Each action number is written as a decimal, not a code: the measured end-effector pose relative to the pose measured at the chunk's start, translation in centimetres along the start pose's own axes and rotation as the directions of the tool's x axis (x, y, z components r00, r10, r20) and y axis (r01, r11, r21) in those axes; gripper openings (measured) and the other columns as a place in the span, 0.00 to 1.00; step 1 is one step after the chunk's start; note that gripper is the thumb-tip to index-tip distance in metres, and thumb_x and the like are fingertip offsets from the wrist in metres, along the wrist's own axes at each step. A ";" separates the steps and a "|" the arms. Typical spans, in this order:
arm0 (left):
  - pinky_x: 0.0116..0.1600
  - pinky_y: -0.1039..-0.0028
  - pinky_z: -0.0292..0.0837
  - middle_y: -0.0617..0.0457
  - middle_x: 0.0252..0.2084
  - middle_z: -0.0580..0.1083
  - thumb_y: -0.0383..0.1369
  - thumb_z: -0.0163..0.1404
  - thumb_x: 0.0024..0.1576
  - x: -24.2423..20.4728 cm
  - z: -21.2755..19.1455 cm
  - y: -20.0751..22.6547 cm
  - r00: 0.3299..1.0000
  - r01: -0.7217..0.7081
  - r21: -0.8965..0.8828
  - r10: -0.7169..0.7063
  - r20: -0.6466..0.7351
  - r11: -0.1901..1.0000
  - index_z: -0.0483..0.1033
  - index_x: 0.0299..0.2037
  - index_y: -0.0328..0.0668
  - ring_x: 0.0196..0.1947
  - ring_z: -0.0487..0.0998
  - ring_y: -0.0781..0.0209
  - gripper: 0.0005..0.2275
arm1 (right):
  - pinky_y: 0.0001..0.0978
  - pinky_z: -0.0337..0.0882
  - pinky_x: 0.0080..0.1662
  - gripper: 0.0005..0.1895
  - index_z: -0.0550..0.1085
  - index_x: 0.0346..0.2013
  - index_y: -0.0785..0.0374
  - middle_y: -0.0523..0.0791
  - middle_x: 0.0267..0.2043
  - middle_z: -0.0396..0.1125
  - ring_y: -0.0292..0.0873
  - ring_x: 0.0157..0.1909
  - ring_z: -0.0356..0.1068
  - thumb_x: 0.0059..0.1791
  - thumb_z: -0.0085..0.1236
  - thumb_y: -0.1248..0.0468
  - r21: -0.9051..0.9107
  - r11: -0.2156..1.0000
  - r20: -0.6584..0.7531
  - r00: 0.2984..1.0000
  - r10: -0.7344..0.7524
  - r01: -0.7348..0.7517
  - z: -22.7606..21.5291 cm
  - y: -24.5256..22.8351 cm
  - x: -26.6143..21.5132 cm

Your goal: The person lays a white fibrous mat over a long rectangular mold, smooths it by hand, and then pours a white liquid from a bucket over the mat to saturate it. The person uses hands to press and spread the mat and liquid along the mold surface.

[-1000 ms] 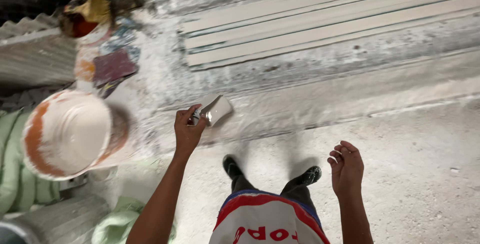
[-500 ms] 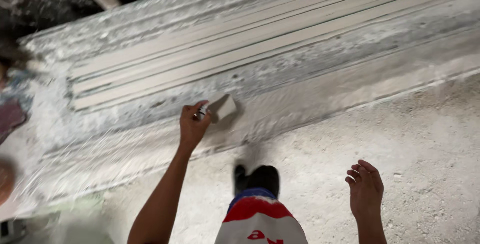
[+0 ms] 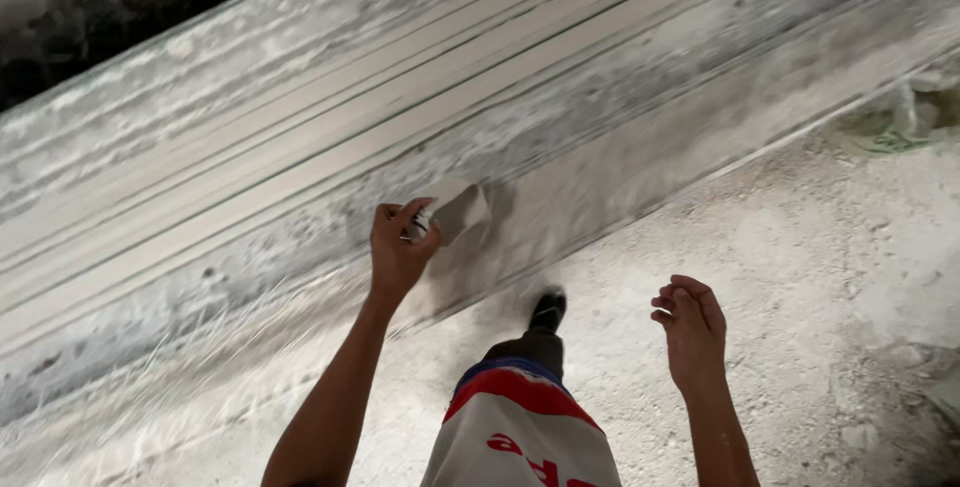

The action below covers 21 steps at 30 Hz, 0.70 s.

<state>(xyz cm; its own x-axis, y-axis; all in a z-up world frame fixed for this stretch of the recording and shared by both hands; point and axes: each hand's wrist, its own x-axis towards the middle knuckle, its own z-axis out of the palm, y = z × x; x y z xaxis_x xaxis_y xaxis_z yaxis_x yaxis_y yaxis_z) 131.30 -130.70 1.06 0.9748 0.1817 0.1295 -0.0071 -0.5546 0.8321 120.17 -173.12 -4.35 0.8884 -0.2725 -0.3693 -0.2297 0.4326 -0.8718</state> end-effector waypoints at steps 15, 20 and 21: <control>0.42 0.62 0.76 0.45 0.44 0.68 0.35 0.62 0.50 14.4 37.3 19.4 0.978 -0.206 0.174 0.208 0.006 0.963 0.82 0.53 0.46 0.39 0.75 0.49 0.18 | 0.36 0.72 0.45 0.09 0.71 0.52 0.61 0.44 0.44 0.69 0.42 0.45 0.70 0.57 0.48 0.66 0.066 0.995 -0.023 0.997 0.078 -0.076 -26.9 -15.4 31.2; 0.41 0.61 0.79 0.44 0.46 0.67 0.36 0.61 0.50 17.3 48.9 26.3 0.996 -0.089 0.166 0.090 -0.001 0.982 0.81 0.54 0.47 0.38 0.76 0.50 0.19 | 0.35 0.71 0.46 0.10 0.71 0.52 0.61 0.43 0.45 0.69 0.41 0.47 0.69 0.57 0.48 0.65 -0.119 0.976 0.019 0.982 0.186 -0.182 -36.2 -22.4 41.2; 0.41 0.61 0.79 0.44 0.46 0.67 0.36 0.61 0.50 18.2 51.1 27.8 0.995 -0.097 0.171 0.099 -0.001 0.980 0.81 0.54 0.47 0.39 0.76 0.49 0.20 | 0.35 0.71 0.46 0.11 0.71 0.53 0.61 0.43 0.45 0.69 0.41 0.47 0.70 0.57 0.48 0.64 -0.144 0.974 0.041 0.982 0.185 -0.178 -37.4 -24.0 43.2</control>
<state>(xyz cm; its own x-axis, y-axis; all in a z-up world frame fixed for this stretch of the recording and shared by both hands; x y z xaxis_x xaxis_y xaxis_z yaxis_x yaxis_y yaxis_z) 160.26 -184.26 -0.97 0.9690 0.1269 0.2119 -0.0637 -0.7006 0.7107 149.19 -227.40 -11.45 0.8461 -0.1523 -0.5109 -0.4386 0.3457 -0.8295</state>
